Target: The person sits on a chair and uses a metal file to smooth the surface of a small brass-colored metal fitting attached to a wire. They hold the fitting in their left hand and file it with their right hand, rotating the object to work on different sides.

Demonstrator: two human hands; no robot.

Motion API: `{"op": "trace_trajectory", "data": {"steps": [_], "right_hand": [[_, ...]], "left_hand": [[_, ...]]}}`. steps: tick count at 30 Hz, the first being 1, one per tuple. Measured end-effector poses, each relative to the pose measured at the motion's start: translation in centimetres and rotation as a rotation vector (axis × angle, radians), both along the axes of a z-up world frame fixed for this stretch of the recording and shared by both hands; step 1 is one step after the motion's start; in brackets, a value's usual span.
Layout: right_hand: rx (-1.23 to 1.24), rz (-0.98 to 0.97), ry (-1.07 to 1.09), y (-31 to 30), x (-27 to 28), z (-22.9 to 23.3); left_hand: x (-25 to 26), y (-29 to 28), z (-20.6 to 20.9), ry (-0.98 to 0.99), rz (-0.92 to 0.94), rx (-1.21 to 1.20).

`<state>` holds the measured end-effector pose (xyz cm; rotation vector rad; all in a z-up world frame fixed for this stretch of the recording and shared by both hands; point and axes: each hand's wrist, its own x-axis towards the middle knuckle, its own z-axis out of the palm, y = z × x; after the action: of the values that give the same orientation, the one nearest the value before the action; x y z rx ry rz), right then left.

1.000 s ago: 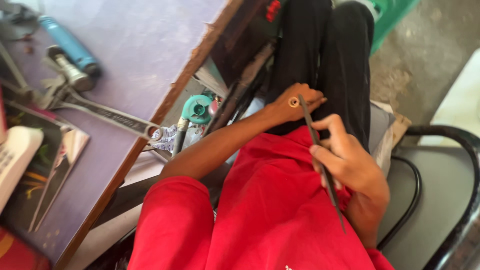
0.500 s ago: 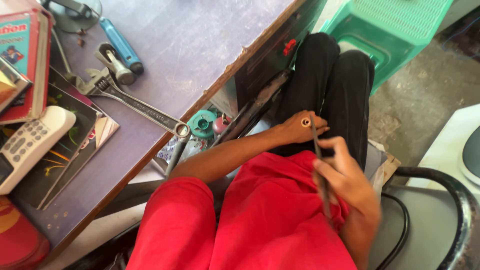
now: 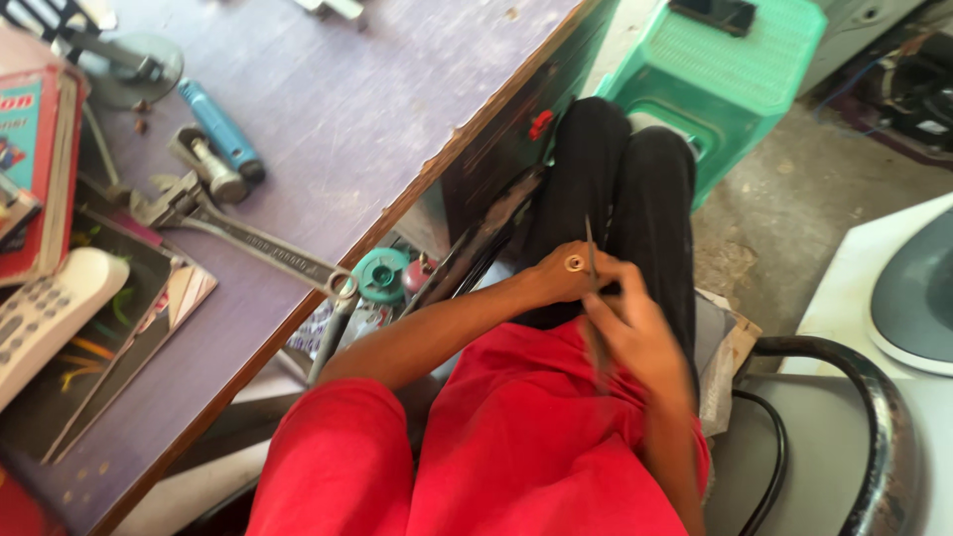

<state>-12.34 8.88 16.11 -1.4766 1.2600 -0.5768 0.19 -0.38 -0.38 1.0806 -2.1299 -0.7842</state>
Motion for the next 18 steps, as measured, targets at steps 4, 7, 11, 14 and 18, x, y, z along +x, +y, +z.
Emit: {"op": "trace_trajectory", "data": {"steps": [4, 7, 11, 14, 18], "right_hand": [[-0.201, -0.071, -0.051, -1.1, 0.8, -2.7], [0.158, -0.008, -0.077, 0.1, -2.8, -1.0], [0.083, 0.059, -0.069, 1.6, -3.4, -0.1], [-0.081, 0.002, -0.059, 0.5, 0.2, -1.1], [-0.032, -0.028, 0.136, 0.4, 0.1, -0.5]], "left_hand": [[0.5, 0.5, 0.3, 0.067, -0.088, -0.029], [0.3, 0.0, 0.8, -0.069, -0.055, -0.130], [0.0, -0.3, 0.0, -0.131, -0.033, -0.082], [0.5, 0.6, 0.8, 0.058, -0.047, -0.200], [1.1, 1.0, 2.5, 0.050, -0.105, 0.005]]}}
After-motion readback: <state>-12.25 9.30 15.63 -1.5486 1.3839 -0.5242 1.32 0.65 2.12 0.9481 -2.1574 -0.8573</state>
